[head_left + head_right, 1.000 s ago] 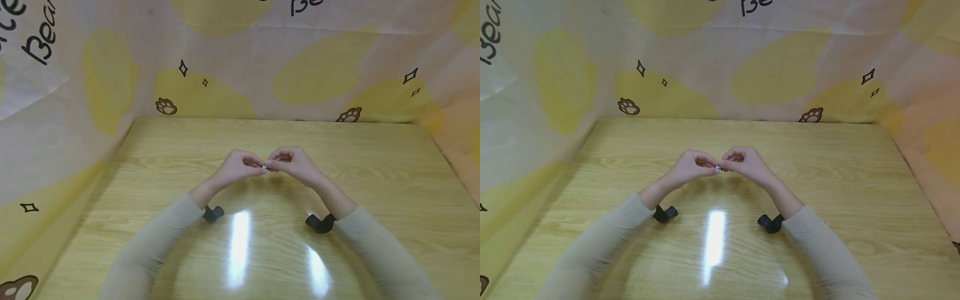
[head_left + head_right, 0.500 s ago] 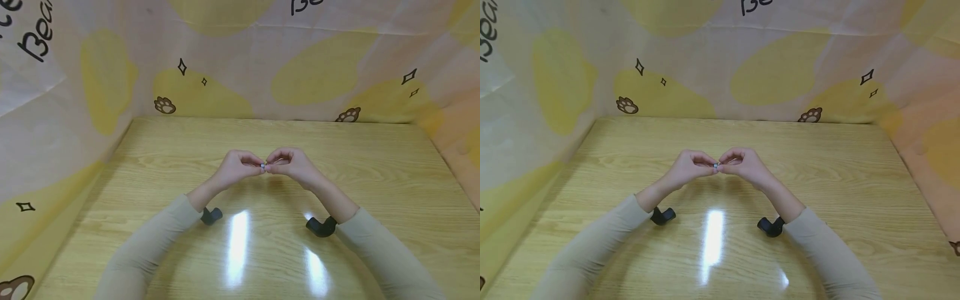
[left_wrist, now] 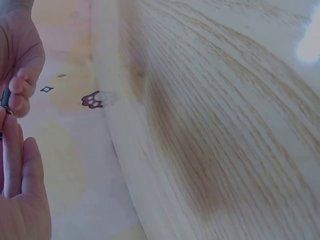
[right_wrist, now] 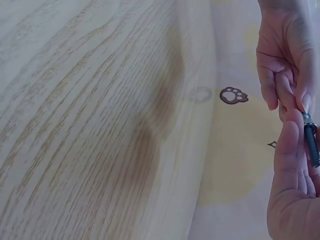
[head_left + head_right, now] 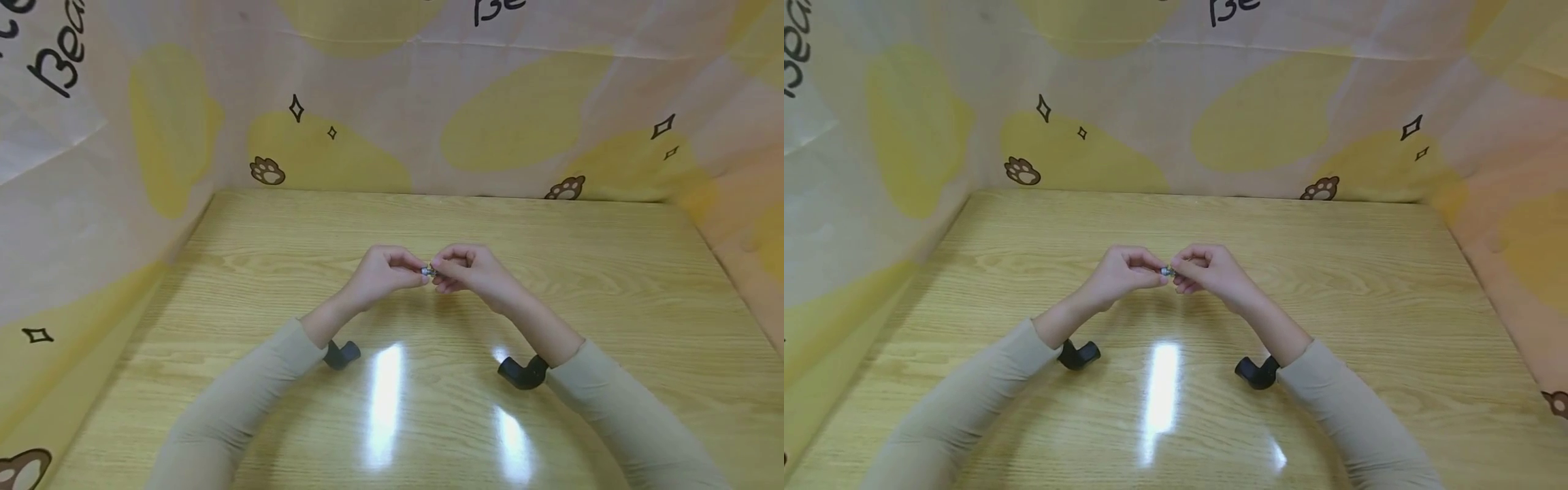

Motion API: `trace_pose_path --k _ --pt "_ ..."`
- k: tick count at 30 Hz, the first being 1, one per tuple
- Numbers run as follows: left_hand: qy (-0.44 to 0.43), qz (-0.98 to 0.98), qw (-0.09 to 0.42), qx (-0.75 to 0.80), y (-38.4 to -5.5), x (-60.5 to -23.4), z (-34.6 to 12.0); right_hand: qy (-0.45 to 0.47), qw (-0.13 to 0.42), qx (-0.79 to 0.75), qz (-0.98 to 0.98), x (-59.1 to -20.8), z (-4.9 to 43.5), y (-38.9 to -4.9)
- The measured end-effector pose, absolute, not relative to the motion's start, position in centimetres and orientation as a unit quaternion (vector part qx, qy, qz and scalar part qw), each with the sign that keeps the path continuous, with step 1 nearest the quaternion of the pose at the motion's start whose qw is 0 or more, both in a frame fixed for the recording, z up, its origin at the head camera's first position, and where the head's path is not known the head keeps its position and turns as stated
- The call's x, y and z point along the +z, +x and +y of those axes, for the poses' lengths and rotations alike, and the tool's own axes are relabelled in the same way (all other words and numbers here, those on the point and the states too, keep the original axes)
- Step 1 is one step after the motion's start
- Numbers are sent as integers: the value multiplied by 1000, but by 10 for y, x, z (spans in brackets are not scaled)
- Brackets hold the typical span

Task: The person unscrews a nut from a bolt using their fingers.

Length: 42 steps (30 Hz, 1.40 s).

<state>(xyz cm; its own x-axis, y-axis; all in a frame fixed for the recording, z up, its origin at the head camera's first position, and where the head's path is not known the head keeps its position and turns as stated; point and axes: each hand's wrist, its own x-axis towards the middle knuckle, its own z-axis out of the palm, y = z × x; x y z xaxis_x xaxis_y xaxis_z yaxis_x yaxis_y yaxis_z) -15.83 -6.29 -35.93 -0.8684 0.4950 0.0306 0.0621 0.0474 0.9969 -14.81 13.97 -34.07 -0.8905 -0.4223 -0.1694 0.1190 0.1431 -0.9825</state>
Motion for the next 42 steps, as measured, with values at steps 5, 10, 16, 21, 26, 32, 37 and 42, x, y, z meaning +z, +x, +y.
trace_pose_path --k 5,10,16,21,26,32,37,42 --pt "185 705 174 663 -158 -360 -63 -114 194 -650 726 -343 141 -147" --pt "176 708 174 661 -157 -358 -61 -99 167 -662 724 -343 141 -146" --pt "182 703 170 666 -156 -356 -62 -78 173 -684 704 -344 138 -147" --pt "173 703 167 669 -156 -357 -64 -87 157 -689 702 -345 136 -145" --pt "171 699 165 675 -156 -357 -64 -92 166 -673 714 -345 136 -146" --pt "175 696 166 676 -153 -356 -66 -114 185 -658 721 -349 136 -147" --pt "177 699 165 674 -153 -355 -67 -117 176 -656 725 -347 135 -147" --pt "177 698 168 673 -154 -353 -66 -89 206 -672 706 -346 134 -148"
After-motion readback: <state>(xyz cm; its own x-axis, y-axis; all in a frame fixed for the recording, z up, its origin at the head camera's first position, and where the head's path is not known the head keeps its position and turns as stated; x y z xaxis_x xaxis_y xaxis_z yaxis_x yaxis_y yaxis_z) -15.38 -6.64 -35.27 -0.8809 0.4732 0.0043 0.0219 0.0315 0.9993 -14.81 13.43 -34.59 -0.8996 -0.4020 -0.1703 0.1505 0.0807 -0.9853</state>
